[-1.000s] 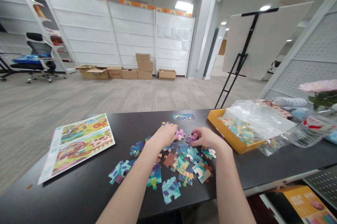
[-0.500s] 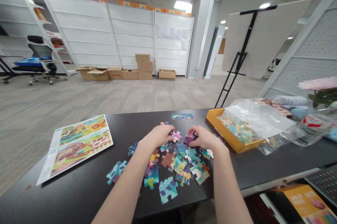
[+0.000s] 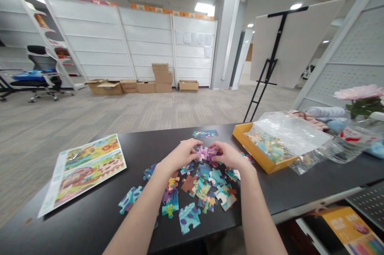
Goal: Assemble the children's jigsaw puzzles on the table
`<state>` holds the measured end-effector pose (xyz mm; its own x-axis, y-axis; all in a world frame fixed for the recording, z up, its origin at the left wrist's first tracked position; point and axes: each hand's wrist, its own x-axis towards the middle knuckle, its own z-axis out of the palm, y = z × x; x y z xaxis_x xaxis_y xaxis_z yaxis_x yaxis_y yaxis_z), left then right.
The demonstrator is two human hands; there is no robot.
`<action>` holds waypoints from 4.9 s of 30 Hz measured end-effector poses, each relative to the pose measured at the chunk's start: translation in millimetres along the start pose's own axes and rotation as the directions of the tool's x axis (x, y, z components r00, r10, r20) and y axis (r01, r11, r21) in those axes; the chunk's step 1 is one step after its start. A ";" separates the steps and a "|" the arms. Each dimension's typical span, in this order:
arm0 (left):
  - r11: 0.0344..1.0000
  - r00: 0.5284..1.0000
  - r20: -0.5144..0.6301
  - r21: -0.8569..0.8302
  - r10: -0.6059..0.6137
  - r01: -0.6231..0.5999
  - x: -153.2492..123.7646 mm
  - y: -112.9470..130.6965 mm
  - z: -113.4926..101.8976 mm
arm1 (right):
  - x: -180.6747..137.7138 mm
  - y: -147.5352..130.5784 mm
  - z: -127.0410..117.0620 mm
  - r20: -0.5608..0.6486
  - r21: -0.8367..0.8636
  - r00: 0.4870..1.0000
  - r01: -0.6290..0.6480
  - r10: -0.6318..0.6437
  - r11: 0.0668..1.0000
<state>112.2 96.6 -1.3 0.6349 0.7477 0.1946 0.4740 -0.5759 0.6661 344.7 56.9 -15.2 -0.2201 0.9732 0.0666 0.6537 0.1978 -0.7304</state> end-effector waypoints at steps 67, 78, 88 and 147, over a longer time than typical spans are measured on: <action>0.995 0.927 -0.363 -0.066 -0.096 0.077 8.0 -15.8 2.1 | 0.6 -19.7 -4.0 -0.052 0.378 0.958 -0.244 0.284 0.893; 0.996 0.928 -0.366 -0.073 -0.073 0.050 7.1 -13.4 1.5 | -0.6 -8.8 -10.0 -0.131 0.219 0.991 0.052 -0.023 0.974; 0.998 0.953 -0.300 -0.061 -0.039 0.022 6.8 -8.3 7.2 | -3.6 3.1 -7.9 0.118 0.212 0.993 -0.051 0.027 0.976; 0.918 0.980 -0.196 0.395 0.041 0.041 67.7 -39.7 48.4 | 73.4 49.2 -6.6 -0.183 -0.392 0.974 0.051 -0.133 0.918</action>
<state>165.8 154.1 -49.4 0.5218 0.7738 0.3592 0.7021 -0.6287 0.3345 365.6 138.8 -41.8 -0.1685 0.9431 0.2865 0.8731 0.2777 -0.4007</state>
